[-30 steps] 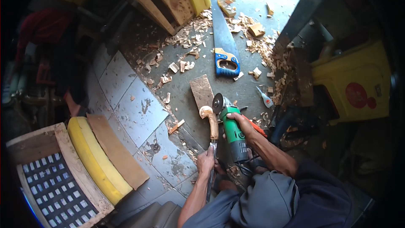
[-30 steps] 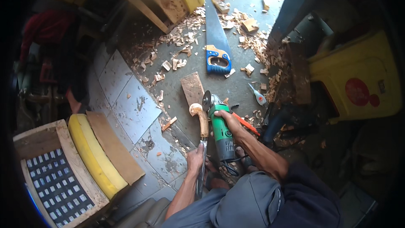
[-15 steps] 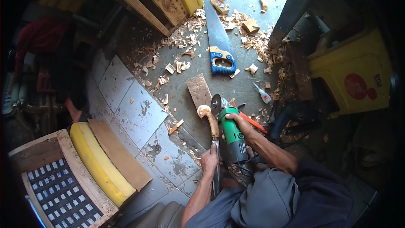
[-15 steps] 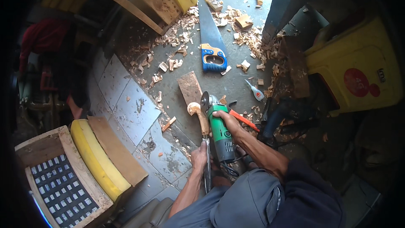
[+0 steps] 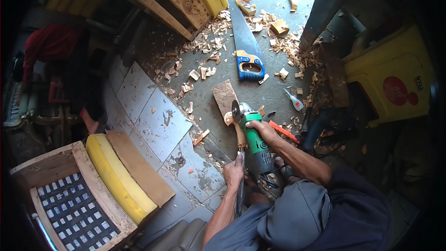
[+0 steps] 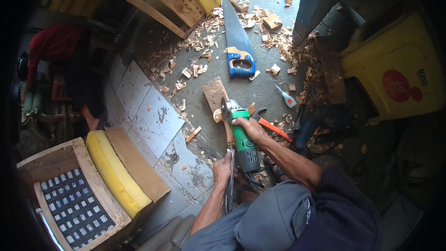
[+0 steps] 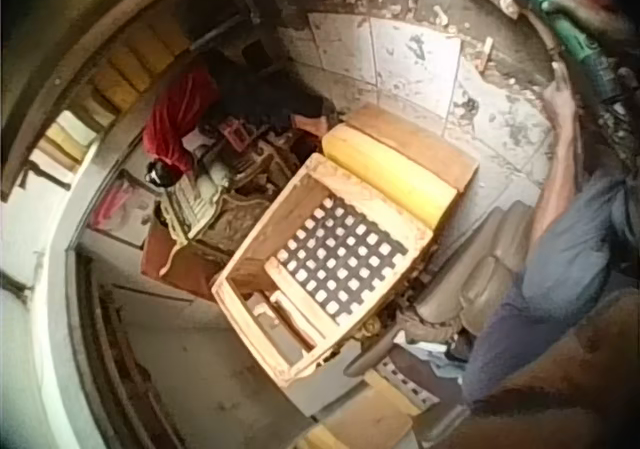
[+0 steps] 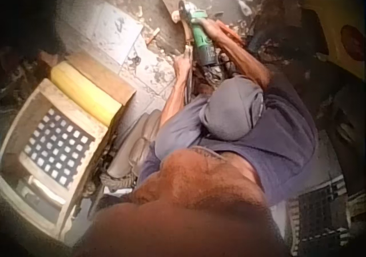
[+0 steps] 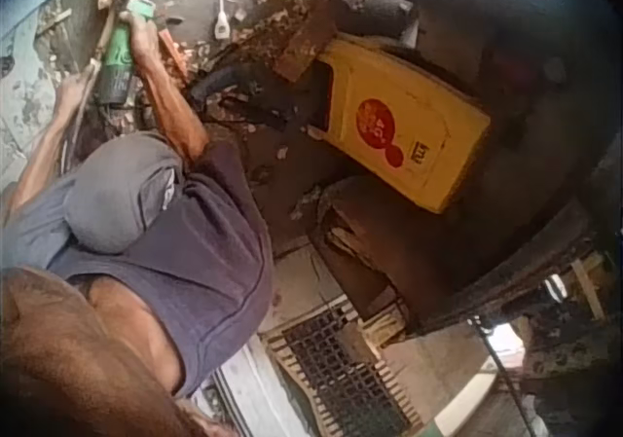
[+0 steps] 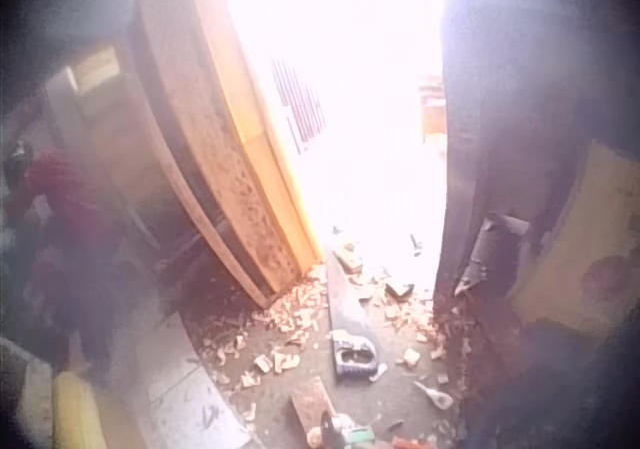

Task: The person shapes a piece of wood using an angle grinder and a large knife.

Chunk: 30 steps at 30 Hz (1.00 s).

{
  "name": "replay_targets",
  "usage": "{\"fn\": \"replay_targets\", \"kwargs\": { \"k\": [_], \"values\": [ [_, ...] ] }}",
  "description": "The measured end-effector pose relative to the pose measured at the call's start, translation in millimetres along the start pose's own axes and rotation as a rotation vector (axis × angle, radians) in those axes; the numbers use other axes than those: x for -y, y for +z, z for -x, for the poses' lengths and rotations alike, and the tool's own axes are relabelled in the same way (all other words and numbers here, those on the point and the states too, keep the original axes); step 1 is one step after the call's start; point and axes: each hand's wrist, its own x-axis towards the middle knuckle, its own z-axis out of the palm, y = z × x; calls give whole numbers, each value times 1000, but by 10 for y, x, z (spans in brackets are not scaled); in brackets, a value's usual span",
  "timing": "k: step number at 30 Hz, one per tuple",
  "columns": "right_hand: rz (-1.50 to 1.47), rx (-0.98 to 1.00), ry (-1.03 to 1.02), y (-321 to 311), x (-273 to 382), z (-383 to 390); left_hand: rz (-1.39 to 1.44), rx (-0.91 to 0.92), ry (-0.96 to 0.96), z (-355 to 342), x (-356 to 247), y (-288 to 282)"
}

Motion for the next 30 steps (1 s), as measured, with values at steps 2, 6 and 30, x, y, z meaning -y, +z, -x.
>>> {"fn": "replay_targets", "kwargs": {
  "k": [2,6,30],
  "values": [
    [197,-5,-67,-25,-23,-105,15,17,-10,-42,53,3],
    [247,-30,-98,-37,40,-186,4,3,5,7,-19,2],
    [746,3,-181,-155,573,-311,-73,26,-17,-48,-139,-492]
  ]
}}
